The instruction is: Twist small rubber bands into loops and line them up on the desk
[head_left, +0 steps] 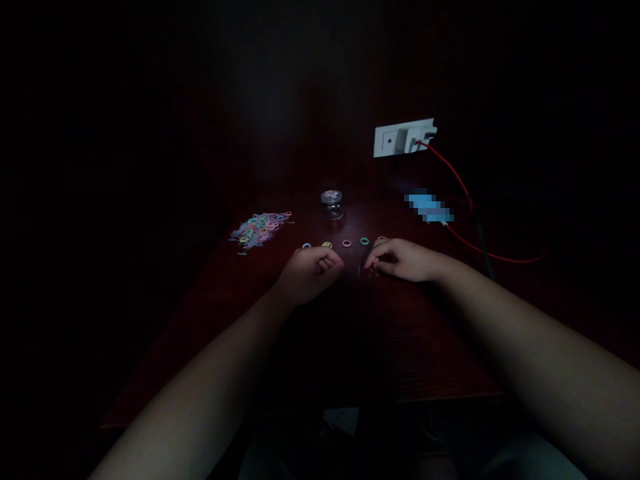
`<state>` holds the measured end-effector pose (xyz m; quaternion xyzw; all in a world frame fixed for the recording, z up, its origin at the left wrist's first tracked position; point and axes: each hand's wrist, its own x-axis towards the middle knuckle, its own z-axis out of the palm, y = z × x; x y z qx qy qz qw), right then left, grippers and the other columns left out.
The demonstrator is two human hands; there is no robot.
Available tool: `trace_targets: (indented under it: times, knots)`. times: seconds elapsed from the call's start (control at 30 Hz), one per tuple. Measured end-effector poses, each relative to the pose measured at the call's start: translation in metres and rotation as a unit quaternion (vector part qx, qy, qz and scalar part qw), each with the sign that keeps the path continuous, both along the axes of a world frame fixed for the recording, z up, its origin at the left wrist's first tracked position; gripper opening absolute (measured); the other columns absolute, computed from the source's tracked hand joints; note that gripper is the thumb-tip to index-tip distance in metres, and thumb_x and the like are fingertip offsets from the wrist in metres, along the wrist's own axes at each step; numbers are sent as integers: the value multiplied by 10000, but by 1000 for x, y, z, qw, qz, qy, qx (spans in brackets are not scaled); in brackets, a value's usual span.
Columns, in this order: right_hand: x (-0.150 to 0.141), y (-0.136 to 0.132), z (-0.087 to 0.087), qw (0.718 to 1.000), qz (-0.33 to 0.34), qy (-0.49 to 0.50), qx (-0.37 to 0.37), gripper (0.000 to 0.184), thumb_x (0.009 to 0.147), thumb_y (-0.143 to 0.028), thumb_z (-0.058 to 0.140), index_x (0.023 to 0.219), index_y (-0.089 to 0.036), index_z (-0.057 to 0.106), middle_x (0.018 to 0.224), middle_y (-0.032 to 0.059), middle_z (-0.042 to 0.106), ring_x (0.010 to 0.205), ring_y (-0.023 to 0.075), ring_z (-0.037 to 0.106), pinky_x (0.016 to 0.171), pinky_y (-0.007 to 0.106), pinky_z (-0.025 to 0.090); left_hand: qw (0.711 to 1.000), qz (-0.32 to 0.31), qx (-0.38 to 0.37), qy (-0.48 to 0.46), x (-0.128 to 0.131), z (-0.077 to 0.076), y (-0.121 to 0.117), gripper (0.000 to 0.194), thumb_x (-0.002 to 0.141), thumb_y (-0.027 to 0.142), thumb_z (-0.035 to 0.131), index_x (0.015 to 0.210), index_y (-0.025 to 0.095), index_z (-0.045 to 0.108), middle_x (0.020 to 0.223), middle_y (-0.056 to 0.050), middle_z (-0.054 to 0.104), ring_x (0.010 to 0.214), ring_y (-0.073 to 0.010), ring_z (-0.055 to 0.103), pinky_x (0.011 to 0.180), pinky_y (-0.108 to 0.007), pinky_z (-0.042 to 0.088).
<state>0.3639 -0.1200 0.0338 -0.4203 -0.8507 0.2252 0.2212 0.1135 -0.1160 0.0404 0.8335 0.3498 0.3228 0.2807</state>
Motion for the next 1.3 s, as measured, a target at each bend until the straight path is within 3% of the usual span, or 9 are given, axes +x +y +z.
trace_targets:
  times: [0.2,0.43,0.7,0.97,1.07,1.17,1.3]
  knots:
    - [3,2,-1,1000,18,-14,1,178,769,-151,542,729,-207,705,766,24,662,822,179,581,817,314,417,1000,-7,-2,-3,-1,-2,2,172,801,302,567,786,155,655,634,1,586,544,-80,491,504,-182,403]
    - [9,5,-4,999,-10,-32,11,153,770,-161,538,711,-193,676,778,28,617,755,163,565,749,294,425,1000,-9,-3,-8,-2,-1,0,171,806,300,576,773,153,657,642,0,591,545,-74,487,498,-176,397]
    - [11,6,-6,999,-10,-31,16,140,755,-140,540,698,-206,649,769,23,633,804,187,583,897,351,414,1000,-10,-2,-6,-3,-2,1,183,811,314,578,785,150,657,642,0,600,545,-74,504,498,-166,406]
    - [19,7,-6,998,-8,-62,0,161,757,-117,524,685,-220,623,750,14,627,960,219,587,1075,408,292,1000,-17,7,-12,-3,-4,2,174,813,302,569,780,152,651,645,4,588,542,-71,489,496,-166,403]
    - [17,8,-6,998,-8,-67,14,153,738,-115,534,698,-220,639,776,16,624,875,201,588,1021,381,344,1000,-14,7,-11,-2,-3,1,171,809,298,572,772,150,649,643,8,583,540,-67,482,492,-160,398]
    - [13,5,-4,998,-15,-67,14,137,726,-123,537,753,-210,639,779,14,607,775,170,565,871,326,419,1000,-12,7,-11,-2,-2,1,164,806,288,574,764,146,646,638,10,586,537,-64,482,489,-157,396]
    - [15,-1,5,998,-52,-38,20,71,732,-150,521,760,-188,574,779,22,585,719,155,533,699,277,417,999,-22,18,-14,-3,-2,1,155,811,277,570,773,148,647,641,8,593,538,-65,491,491,-163,401]
